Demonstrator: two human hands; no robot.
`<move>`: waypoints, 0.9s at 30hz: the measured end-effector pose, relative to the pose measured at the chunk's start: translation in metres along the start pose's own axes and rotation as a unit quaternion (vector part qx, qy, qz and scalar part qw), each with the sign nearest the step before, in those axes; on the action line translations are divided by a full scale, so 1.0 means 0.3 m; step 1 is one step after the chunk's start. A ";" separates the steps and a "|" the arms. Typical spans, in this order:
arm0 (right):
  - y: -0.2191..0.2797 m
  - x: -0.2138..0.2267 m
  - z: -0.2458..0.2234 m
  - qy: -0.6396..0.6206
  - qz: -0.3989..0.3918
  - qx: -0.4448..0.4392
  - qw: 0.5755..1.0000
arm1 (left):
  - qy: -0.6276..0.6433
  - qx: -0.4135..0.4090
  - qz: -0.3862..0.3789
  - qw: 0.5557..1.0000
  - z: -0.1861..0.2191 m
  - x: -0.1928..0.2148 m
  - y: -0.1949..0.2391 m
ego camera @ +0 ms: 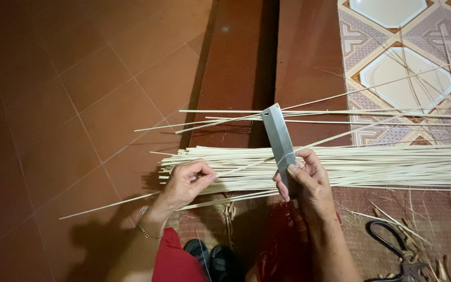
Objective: The person sits on the floor and uses a large knife to shave thin bamboo strips. They hold each strip against their leg and draw the knife along its length to remove the outer layer, repeating this process for multiple strips.
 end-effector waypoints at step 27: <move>0.024 -0.106 0.176 0.052 -0.065 -0.125 0.989 | 0.078 -0.029 0.008 0.997 0.078 -0.153 -0.084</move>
Point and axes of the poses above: each hand's wrist, its own y-axis away from the middle knuckle, its own x-axis out of the back of the hand, z = x × y, the point moved 5 cm from there along -y, towards the middle knuckle, and after that the axes turned 7 degrees about -z, right-handed, at the moved point
